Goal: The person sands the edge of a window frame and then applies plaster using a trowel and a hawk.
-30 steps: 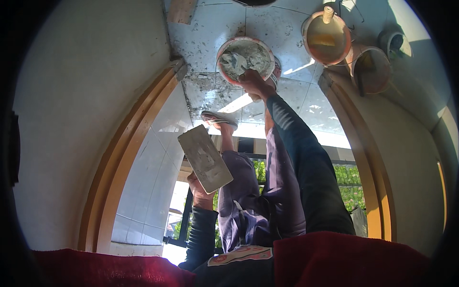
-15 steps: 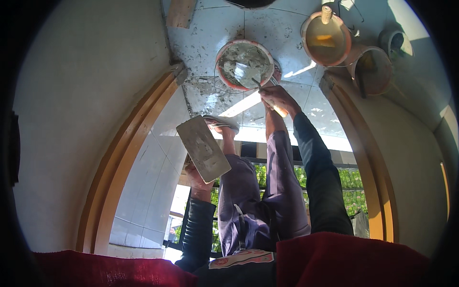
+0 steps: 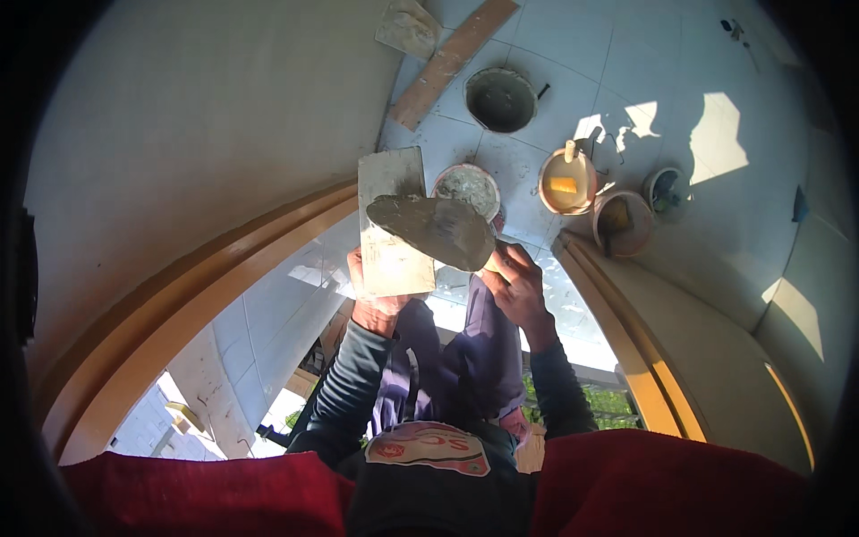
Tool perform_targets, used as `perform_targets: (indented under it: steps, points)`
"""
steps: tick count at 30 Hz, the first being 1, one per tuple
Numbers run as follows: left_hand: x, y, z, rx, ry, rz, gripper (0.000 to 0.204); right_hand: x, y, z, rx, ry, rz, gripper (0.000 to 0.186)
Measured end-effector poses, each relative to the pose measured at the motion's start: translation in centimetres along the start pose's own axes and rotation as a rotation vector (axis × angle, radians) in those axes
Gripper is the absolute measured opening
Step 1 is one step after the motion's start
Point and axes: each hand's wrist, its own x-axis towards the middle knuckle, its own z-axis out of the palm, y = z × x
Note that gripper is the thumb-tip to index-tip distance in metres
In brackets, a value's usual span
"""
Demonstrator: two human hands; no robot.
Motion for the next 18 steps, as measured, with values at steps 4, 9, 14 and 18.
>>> perform_targets:
  steps: [4,9,14,18]
  points:
    - [-7.7,2.3,6.0,0.281,-0.224,0.191,0.036,2.7,-10.5,-2.2,-0.108,0.154,-0.289,0.033]
    - [-20.5,4.7,14.3,0.09,-0.399,0.171,0.042,2.8,-20.0,-5.1,-0.186,0.154,-0.508,0.031]
    - [-30.7,6.3,11.3,-0.001,-0.463,0.282,0.059,2.1,-25.2,-5.6,-0.06,0.063,-0.475,0.026]
    - [-37.0,7.8,9.2,-0.015,-0.684,0.365,0.061,1.5,-32.5,-3.9,-0.073,0.041,-0.632,0.024]
